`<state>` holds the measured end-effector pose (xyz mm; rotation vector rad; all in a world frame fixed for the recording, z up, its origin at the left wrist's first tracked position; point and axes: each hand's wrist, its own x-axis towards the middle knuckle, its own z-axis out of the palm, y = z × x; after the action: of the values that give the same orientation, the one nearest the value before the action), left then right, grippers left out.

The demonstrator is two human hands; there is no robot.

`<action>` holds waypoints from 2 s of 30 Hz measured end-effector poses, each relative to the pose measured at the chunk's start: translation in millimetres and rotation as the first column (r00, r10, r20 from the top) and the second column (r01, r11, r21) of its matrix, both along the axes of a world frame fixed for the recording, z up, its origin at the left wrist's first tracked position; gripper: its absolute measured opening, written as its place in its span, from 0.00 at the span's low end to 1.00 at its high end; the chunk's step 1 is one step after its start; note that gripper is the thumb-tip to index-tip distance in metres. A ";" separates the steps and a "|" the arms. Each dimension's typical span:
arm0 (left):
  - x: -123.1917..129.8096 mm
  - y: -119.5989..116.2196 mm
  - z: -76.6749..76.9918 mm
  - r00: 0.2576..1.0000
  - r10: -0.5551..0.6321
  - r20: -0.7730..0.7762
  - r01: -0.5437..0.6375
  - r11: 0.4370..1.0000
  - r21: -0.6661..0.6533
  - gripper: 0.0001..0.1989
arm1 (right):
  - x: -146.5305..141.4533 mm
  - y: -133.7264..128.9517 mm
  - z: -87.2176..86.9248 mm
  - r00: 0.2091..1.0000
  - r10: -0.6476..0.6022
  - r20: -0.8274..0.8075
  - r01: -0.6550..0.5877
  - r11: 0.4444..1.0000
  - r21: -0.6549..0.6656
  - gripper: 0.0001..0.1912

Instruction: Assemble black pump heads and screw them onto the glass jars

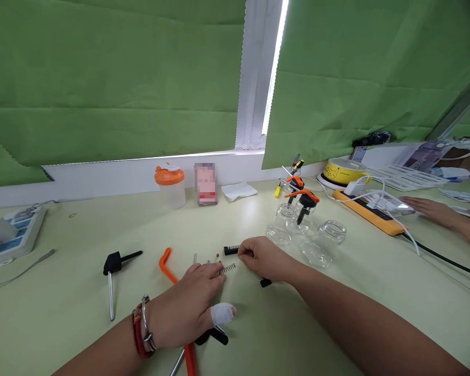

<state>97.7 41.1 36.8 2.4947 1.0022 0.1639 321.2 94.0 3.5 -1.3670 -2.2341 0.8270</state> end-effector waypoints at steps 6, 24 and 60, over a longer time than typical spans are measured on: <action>3.2 -0.7 9.1 0.995 0.084 0.059 -0.077 0.991 -0.113 0.23 | -3.7 2.5 -6.6 0.921 -0.168 -0.350 0.048 0.944 -0.326 0.05; 5.6 0.2 6.5 0.971 0.086 0.221 -0.039 0.977 -0.209 0.21 | -7.9 1.7 -3.6 0.704 -0.256 -0.663 -0.118 0.878 -0.464 0.11; -42.3 35.9 23.5 0.949 0.316 0.012 -0.316 0.943 0.101 0.11 | -2.0 5.0 -2.5 0.974 -0.017 0.226 -0.044 0.965 0.260 0.07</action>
<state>55.4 77.0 60.3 2.4065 1.4258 0.3154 319.2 99.1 1.0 -1.3752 -2.4220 0.3720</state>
